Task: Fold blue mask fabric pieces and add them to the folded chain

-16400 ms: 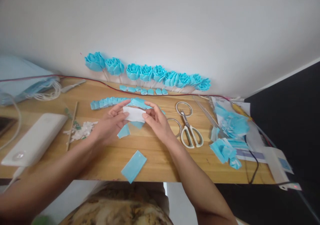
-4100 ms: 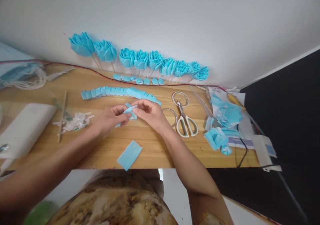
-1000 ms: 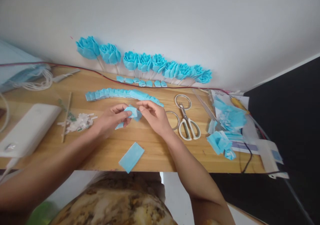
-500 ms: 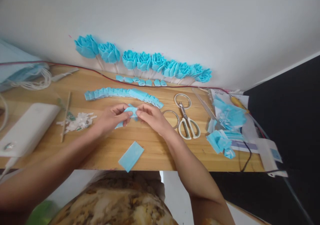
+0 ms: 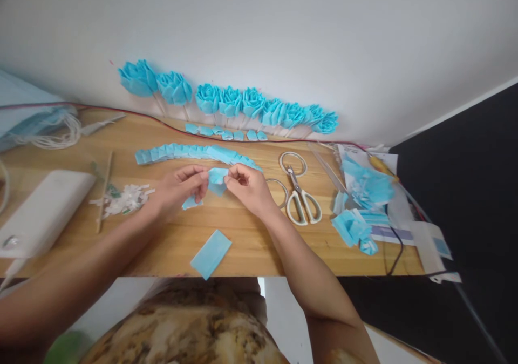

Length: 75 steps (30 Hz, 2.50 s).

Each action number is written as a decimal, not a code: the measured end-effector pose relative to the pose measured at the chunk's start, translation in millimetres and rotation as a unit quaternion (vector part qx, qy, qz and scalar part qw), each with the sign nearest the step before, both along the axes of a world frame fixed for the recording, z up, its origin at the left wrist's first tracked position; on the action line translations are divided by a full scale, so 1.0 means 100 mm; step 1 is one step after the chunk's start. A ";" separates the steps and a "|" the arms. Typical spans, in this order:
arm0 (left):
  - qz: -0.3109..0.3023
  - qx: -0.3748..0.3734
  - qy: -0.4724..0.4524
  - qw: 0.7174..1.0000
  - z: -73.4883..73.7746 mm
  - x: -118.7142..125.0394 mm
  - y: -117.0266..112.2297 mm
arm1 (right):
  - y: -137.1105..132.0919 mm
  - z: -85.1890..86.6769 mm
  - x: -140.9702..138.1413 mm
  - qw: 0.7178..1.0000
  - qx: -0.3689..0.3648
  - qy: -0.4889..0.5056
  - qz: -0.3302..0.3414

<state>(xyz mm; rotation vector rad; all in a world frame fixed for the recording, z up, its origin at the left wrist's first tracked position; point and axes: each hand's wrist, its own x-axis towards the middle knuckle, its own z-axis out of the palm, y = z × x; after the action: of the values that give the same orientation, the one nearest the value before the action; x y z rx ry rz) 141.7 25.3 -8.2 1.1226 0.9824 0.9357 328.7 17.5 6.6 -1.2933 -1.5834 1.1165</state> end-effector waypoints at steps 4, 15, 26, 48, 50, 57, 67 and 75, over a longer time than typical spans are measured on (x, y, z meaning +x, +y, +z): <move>0.005 -0.019 -0.032 0.999 -0.02 0.00 0.02 | 0.01 0.01 0.00 1.000 0.007 0.014 -0.018; 0.016 -0.030 -0.091 0.995 -0.02 -0.02 0.00 | 0.01 -0.03 -0.03 0.999 -0.024 0.040 -0.023; -0.034 -0.002 -0.006 0.999 -0.02 0.01 -0.01 | -0.02 -0.06 -0.08 0.999 -0.020 0.038 -0.009; -0.075 0.045 0.137 0.987 0.10 0.00 -0.05 | -0.03 0.12 0.05 0.993 0.035 -0.082 0.076; -0.079 0.058 0.137 0.986 0.10 0.01 -0.06 | -0.03 0.10 0.03 0.991 0.054 -0.095 0.080; -0.080 0.009 0.010 0.997 0.04 -0.02 0.00 | 0.02 0.01 0.06 0.998 0.043 -0.031 0.033; -0.067 0.009 0.018 0.998 -0.03 -0.02 0.01 | 0.07 -0.07 0.05 0.996 0.013 0.080 -0.023; -0.021 -0.009 -0.033 0.999 -0.03 -0.01 0.02 | 0.07 -0.06 0.04 0.996 0.005 0.081 -0.027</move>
<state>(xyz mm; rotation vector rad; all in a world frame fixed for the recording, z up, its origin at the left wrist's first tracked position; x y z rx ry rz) 140.3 27.2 -11.1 1.0860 0.9084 0.9221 332.3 24.0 0.6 -1.1996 -1.4249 1.1485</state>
